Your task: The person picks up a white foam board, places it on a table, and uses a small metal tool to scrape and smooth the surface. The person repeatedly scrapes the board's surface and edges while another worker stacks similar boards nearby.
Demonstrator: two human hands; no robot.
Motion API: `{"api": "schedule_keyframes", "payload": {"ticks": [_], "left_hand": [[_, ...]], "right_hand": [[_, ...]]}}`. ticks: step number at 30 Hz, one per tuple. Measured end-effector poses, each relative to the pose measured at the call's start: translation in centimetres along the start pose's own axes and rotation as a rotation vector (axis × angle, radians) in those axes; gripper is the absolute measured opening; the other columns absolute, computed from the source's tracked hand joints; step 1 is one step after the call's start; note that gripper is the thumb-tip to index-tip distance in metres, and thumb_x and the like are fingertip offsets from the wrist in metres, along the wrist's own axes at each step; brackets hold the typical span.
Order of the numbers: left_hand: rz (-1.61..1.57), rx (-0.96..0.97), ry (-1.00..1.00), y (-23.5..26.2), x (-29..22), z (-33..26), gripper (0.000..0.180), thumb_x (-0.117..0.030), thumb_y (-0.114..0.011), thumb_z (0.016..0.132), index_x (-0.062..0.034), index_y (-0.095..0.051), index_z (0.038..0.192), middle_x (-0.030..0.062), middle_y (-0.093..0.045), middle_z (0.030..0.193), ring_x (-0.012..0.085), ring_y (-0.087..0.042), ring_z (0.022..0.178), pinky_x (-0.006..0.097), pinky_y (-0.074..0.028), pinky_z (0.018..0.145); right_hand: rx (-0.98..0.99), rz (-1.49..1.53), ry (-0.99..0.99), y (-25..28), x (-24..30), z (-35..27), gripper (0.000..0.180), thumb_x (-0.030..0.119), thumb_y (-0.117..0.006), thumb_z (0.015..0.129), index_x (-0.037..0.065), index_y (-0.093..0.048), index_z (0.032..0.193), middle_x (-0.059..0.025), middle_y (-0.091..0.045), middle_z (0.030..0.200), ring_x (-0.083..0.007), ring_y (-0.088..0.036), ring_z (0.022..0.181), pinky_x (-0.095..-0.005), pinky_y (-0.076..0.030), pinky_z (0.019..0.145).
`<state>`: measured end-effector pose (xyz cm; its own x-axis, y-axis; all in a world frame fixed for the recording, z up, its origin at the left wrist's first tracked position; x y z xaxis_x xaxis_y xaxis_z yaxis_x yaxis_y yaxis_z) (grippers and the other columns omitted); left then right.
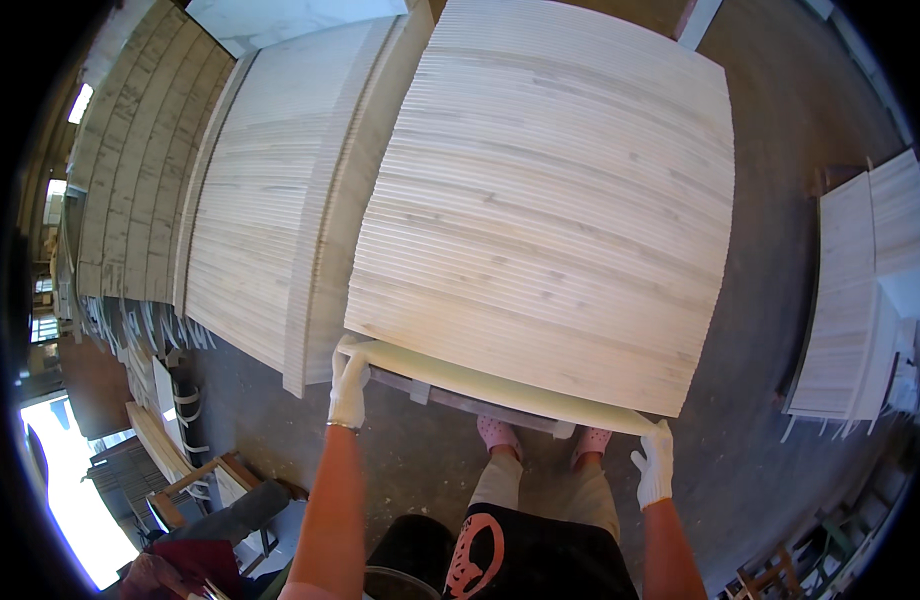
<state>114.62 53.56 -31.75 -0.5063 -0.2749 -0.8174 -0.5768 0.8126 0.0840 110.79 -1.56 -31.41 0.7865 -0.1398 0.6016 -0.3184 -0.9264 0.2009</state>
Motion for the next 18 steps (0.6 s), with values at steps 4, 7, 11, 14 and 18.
{"api": "schedule_keyframes", "payload": {"ticks": [4, 7, 11, 14, 18], "left_hand": [[-0.022, 0.139, -0.019, 1.4, -0.4, -0.6, 0.068, -0.021, -0.069, 0.082, -0.0028, -0.044, 0.142, 0.0111, -0.052, 0.135, 0.0196, -0.049, 0.124, 0.032, -0.04, 0.1], [0.209, 0.032, -0.066, 2.9, 0.7, 1.4, 0.047, -0.014, -0.064, 0.084, 0.002, -0.055, 0.127, 0.0082, -0.061, 0.122, 0.0184, -0.058, 0.111, 0.032, -0.045, 0.098], [0.123, 0.002, -0.068, 3.6, 4.8, 4.8, 0.016, -0.013, -0.059, 0.092, -0.0024, -0.066, 0.101, 0.0083, -0.067, 0.11, 0.0168, -0.061, 0.099, 0.03, -0.049, 0.086], [0.166, 0.012, -0.087, 2.2, 3.5, 4.9, 0.015, -0.011, -0.055, 0.094, -0.0036, -0.067, 0.095, 0.0063, -0.069, 0.1, 0.0154, -0.062, 0.09, 0.029, -0.049, 0.081], [0.176, -0.06, -0.038, 2.8, 3.0, 3.1, 0.016, -0.011, -0.052, 0.095, -0.0051, -0.067, 0.093, 0.0036, -0.067, 0.09, 0.0131, -0.06, 0.084, 0.028, -0.048, 0.077]], "right_hand": [[0.148, -0.089, 0.153, 0.5, -0.5, -0.9, 0.059, 0.024, -0.066, 0.089, 0.013, -0.045, 0.143, -0.0051, -0.046, 0.144, -0.0217, -0.043, 0.134, -0.0387, -0.043, 0.101], [0.134, -0.065, 0.15, 0.9, -1.5, 1.3, 0.036, 0.014, -0.061, 0.09, 0.008, -0.059, 0.126, -0.0108, -0.052, 0.138, -0.021, -0.052, 0.122, -0.0336, -0.045, 0.097], [0.011, 0.085, 0.228, 0.2, -4.2, 5.3, 0.013, 0.008, -0.058, 0.091, 0.003, -0.069, 0.096, -0.0097, -0.066, 0.108, -0.0192, -0.061, 0.103, -0.031, -0.046, 0.095], [0.013, 0.073, 0.314, 0.7, -4.9, 6.5, 0.009, 0.008, -0.06, 0.089, 0.005, -0.068, 0.09, -0.0075, -0.067, 0.097, -0.0179, -0.062, 0.098, -0.0309, -0.046, 0.092], [0.009, 0.094, 0.281, 0.7, -3.4, 6.9, 0.007, 0.008, -0.061, 0.086, 0.005, -0.068, 0.086, -0.0074, -0.066, 0.094, -0.0182, -0.061, 0.092, -0.0318, -0.047, 0.088]]}}
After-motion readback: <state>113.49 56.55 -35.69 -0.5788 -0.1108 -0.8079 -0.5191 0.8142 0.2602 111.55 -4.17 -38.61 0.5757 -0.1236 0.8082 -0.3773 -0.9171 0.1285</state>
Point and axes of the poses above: each hand's wrist, its own z-axis towards the middle knuckle, its own y-axis out of the back of the hand, x = y × z, the point moved 1 cm from there along z, towards the middle knuckle
